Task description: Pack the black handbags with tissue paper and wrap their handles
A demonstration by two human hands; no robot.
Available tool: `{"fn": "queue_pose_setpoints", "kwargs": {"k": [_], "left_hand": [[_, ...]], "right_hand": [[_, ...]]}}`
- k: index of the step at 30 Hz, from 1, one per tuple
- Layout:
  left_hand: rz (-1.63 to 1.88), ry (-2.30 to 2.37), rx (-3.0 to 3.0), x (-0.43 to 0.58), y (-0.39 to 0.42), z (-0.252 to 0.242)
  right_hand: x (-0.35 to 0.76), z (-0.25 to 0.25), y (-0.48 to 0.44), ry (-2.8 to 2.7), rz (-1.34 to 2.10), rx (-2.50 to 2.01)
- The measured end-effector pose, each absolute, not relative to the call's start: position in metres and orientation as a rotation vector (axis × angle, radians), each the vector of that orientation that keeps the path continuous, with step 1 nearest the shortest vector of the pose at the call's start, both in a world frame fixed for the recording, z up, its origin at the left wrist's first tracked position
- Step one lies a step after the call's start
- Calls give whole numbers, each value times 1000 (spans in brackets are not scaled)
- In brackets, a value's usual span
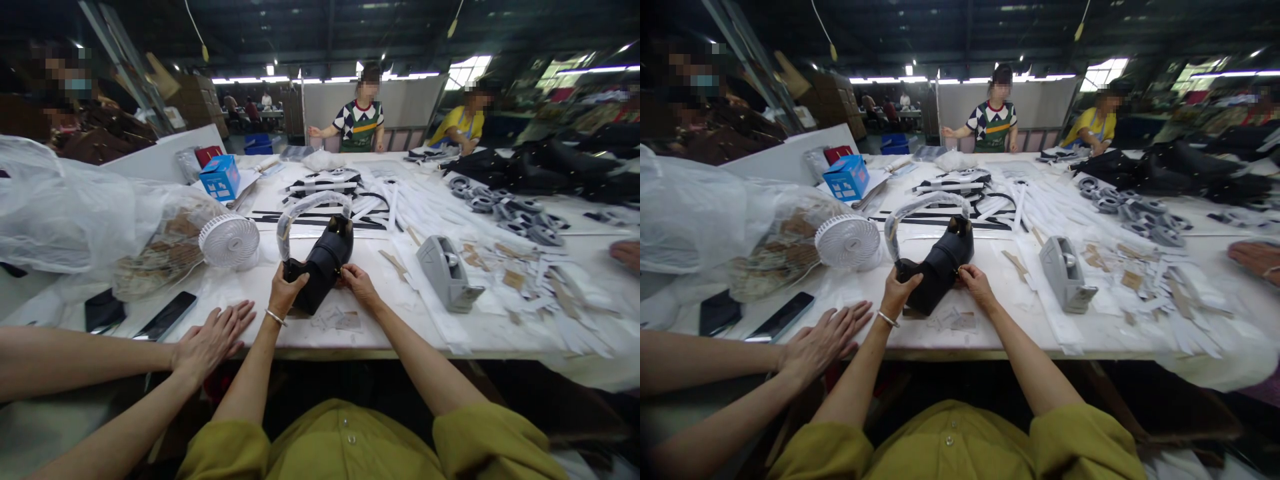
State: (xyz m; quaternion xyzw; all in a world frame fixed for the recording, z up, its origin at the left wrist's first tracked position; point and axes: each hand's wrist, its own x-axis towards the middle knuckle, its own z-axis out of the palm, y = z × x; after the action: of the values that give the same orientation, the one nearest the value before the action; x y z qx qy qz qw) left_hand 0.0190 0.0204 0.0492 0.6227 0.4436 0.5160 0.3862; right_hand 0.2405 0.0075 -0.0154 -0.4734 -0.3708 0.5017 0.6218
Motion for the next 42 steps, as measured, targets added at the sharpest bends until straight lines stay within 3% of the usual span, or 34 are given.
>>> {"fn": "queue_pose_setpoints", "kwargs": {"k": [42], "left_hand": [[1330, 1027, 1522, 22, 24, 51]], "right_hand": [[234, -15, 5, -892, 998, -1134]]}}
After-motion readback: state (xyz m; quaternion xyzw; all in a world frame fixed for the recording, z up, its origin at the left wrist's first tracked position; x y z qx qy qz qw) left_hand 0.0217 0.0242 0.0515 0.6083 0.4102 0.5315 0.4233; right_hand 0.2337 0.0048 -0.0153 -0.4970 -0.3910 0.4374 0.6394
